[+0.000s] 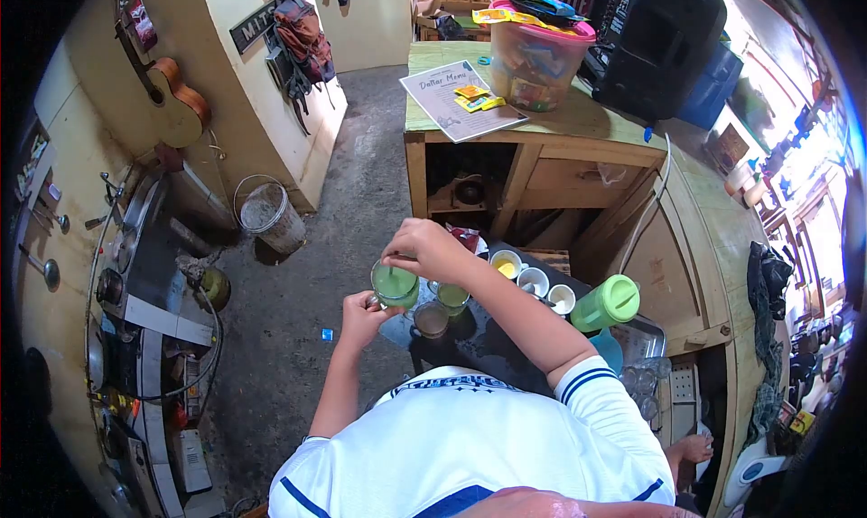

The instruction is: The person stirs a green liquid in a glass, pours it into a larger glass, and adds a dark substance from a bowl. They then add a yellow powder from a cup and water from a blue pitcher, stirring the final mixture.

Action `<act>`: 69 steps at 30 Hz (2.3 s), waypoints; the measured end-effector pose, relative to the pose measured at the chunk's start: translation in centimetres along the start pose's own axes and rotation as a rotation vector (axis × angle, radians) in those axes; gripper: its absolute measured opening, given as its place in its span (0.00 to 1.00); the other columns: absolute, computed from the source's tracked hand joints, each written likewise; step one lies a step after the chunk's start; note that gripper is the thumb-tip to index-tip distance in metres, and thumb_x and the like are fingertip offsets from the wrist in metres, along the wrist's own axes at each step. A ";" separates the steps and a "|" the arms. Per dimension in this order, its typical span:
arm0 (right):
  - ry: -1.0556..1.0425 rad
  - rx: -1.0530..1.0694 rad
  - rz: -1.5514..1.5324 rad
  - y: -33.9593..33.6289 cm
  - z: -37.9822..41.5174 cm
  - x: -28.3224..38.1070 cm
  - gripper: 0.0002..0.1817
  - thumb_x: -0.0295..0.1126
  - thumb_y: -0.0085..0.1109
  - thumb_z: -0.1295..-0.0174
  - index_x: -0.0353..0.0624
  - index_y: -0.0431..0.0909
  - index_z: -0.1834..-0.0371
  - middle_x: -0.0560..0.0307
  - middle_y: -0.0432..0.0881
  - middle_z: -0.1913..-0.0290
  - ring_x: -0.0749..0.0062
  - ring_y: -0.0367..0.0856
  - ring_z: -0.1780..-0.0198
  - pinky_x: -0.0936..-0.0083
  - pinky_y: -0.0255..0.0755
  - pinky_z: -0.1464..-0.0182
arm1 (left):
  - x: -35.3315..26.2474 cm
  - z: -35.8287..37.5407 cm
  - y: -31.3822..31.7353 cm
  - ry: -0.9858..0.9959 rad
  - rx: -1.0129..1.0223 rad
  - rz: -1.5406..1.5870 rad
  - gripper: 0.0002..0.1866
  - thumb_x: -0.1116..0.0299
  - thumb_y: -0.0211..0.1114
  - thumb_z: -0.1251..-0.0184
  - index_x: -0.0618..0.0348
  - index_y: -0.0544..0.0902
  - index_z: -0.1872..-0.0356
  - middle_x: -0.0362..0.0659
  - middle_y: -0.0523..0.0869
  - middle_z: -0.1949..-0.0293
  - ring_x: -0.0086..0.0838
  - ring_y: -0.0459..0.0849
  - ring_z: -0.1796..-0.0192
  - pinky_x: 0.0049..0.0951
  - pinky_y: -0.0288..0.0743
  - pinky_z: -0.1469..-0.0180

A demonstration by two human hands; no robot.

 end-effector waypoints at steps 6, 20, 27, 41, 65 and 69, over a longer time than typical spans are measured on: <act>0.022 0.016 0.006 0.4 0.0 -0.4 0.09 0.36 0.68 0.47 0.43 0.88 0.68 0.52 0.85 0.70 0.60 0.81 0.64 0.65 0.76 0.59 | 0.2 -0.1 0.3 -0.018 0.011 -0.016 0.11 0.73 0.81 0.56 0.61 0.85 0.75 0.26 0.72 0.82 0.11 0.62 0.77 0.19 0.55 0.76; -0.026 -0.065 -0.051 -0.2 0.1 -0.2 0.09 0.36 0.67 0.47 0.41 0.88 0.70 0.52 0.85 0.71 0.60 0.81 0.66 0.65 0.76 0.60 | 0.1 -0.5 0.2 0.011 0.027 -0.083 0.10 0.72 0.80 0.55 0.62 0.85 0.74 0.26 0.73 0.82 0.11 0.63 0.77 0.19 0.56 0.76; -0.042 -0.062 0.032 -0.4 0.2 0.4 0.10 0.36 0.67 0.47 0.41 0.88 0.70 0.52 0.85 0.72 0.59 0.81 0.67 0.66 0.76 0.61 | -0.3 -0.3 0.2 -0.004 0.030 -0.065 0.10 0.72 0.80 0.54 0.63 0.86 0.73 0.28 0.76 0.80 0.10 0.66 0.76 0.20 0.59 0.75; -0.062 -0.169 -0.022 -1.1 0.5 1.0 0.09 0.35 0.67 0.47 0.41 0.88 0.70 0.51 0.85 0.72 0.60 0.81 0.65 0.65 0.75 0.61 | 0.0 -0.5 0.1 0.023 0.015 -0.078 0.11 0.72 0.80 0.55 0.62 0.84 0.76 0.26 0.69 0.83 0.11 0.62 0.77 0.20 0.55 0.76; 0.059 -0.026 0.066 0.0 1.2 0.0 0.09 0.34 0.67 0.46 0.40 0.88 0.71 0.51 0.85 0.71 0.60 0.81 0.66 0.66 0.75 0.60 | 0.3 -0.6 0.8 0.004 0.038 0.002 0.10 0.73 0.80 0.55 0.63 0.85 0.74 0.26 0.70 0.83 0.11 0.62 0.77 0.20 0.56 0.76; -0.016 -0.147 0.010 -1.3 1.3 0.8 0.10 0.35 0.67 0.47 0.39 0.88 0.70 0.51 0.85 0.72 0.59 0.81 0.67 0.66 0.75 0.59 | 0.3 -0.6 0.9 0.004 0.049 -0.070 0.11 0.72 0.80 0.55 0.63 0.85 0.74 0.26 0.69 0.83 0.11 0.61 0.77 0.20 0.55 0.76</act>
Point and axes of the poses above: each hand's wrist, its own z-axis away from the middle knuckle, its own y-axis out of the palm, x = y × z, the point moved 9 cm from there along -z, towards the middle knuckle
